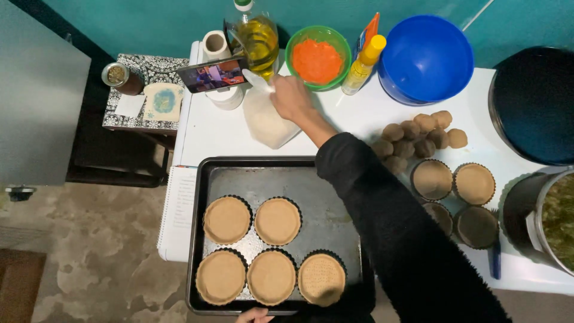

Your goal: Pressing dough into molds, pricking the bottom of the crusts with a fork, and arranging them on a baking tray.

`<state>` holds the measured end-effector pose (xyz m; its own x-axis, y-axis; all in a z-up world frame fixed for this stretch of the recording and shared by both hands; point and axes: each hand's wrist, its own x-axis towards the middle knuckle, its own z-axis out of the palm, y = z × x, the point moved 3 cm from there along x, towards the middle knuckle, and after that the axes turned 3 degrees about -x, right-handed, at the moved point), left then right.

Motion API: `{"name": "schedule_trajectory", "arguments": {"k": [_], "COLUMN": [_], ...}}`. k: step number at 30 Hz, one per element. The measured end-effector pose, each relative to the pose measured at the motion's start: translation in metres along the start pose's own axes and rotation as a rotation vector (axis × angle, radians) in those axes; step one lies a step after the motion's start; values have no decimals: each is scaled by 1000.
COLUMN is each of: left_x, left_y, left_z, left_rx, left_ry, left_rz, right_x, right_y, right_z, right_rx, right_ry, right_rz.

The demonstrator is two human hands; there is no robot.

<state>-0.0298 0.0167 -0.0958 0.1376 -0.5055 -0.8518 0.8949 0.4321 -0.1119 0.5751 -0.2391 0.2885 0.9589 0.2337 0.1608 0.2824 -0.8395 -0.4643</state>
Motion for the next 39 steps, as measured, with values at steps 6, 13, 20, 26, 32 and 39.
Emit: {"name": "schedule_trajectory", "arguments": {"k": [6, 13, 20, 26, 32, 39], "left_x": [32, 20, -36, -23, -26, -49], "left_y": [-1, -12, 34, 60, 73, 89], "left_z": [-49, -25, 81, 83, 71, 89], "left_rx": [302, 497, -204, -162, -167, -124], "left_ry": [-57, -119, -72, -60, 56, -20], "left_rz": [378, 1103, 324, 477, 460, 575], "right_x": [-24, -103, -92, -84, -131, -351], "right_y": [-21, 67, 96, 97, 74, 92], "right_z": [-23, 29, 75, 66, -30, -43], "right_rx": [263, 66, 172, 87, 199, 288], "right_ry": [85, -220, -979, -857, -279, 227], "right_rz": [51, 184, 252, 165, 76, 533]}}
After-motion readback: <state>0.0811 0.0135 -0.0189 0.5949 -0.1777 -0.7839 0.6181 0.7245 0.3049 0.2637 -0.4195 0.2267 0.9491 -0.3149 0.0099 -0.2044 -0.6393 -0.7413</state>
